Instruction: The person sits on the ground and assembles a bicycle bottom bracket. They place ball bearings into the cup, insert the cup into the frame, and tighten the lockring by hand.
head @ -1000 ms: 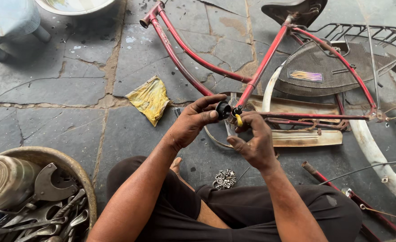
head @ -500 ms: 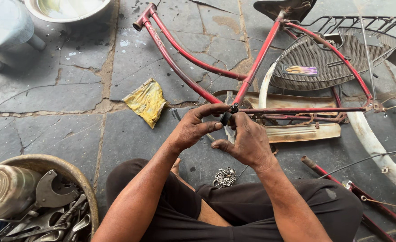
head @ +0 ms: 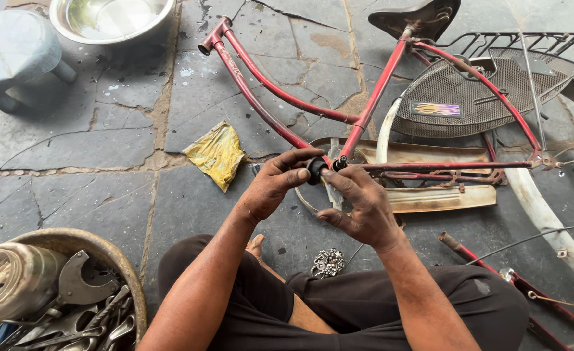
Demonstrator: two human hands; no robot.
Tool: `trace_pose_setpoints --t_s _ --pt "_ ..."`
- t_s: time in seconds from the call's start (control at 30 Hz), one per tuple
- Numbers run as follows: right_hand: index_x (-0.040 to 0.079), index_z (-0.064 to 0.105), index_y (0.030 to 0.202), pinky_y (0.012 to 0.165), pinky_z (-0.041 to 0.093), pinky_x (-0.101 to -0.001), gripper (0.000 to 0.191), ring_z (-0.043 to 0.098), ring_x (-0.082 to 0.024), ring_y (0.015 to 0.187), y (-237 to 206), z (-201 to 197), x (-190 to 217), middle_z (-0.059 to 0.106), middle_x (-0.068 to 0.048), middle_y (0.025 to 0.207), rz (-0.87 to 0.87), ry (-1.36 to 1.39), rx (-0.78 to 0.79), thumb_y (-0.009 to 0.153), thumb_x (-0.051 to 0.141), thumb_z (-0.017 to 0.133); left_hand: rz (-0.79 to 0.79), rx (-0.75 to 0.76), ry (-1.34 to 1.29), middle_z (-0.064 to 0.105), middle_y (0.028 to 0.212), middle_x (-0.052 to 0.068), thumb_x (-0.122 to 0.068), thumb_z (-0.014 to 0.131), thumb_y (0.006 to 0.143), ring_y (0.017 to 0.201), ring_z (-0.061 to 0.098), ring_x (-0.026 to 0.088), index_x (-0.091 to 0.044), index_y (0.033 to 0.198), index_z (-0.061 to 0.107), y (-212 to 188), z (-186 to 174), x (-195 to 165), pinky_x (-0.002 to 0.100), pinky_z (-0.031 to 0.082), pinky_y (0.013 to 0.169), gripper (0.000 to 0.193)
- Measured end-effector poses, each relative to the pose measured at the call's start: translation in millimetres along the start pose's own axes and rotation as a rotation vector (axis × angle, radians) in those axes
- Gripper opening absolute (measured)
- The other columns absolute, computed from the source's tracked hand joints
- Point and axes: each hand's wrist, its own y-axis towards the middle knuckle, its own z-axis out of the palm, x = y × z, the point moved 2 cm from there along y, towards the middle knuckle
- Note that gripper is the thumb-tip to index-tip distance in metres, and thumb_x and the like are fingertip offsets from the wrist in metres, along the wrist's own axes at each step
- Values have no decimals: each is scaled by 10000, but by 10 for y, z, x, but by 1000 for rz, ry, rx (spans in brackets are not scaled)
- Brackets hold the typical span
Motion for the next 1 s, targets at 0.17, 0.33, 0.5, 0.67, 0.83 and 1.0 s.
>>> trace_pose_setpoints --t_s 0.17,0.33,0.5,0.67,0.83,1.0 --pt "30 698 1270 788 561 -319 667 664 -185 949 -134 80 -167 653 -74 1104 118 185 28 881 572 727 14 7 23 695 1236 53 -175 787 926 1199 614 171 -78 1421 623 -12 5 16 366 478 1102 530" --pt "-57 697 1257 818 531 -302 562 631 -155 891 -237 133 -350 680 -89 1022 434 1232 -130 970 417 788 69 -11 -52 670 1336 66 -127 800 905 1247 609 175 -98 1385 614 -3 -2 -44 380 468 1144 516" --pt "60 569 1447 730 560 -309 605 590 -145 827 -171 107 -211 633 -38 1022 340 450 4 887 183 764 85 12 -108 674 1356 74 -117 804 889 1270 612 187 -103 1365 600 -3 -5 -75 396 467 1163 517" --pt "13 462 1507 752 555 -407 708 642 -260 890 1 162 121 618 -102 1060 -84 -291 6 873 124 758 37 -31 -147 676 1283 73 -105 812 881 1235 615 186 -90 1370 601 -11 -21 -22 396 467 1136 533" --pt "157 661 1303 697 569 -373 433 674 -219 847 64 44 197 631 -64 1065 -80 -228 -75 891 48 740 69 -41 -95 674 1281 76 -100 803 903 1216 612 181 -68 1396 599 -32 -81 -57 376 476 1112 535" --pt "90 673 1293 689 578 -351 423 680 -224 848 54 -25 142 628 -100 1095 -6 -35 -72 886 -23 701 46 23 -58 668 1357 88 -111 787 907 1284 610 196 -68 1403 603 -41 -66 -74 374 478 1162 530"
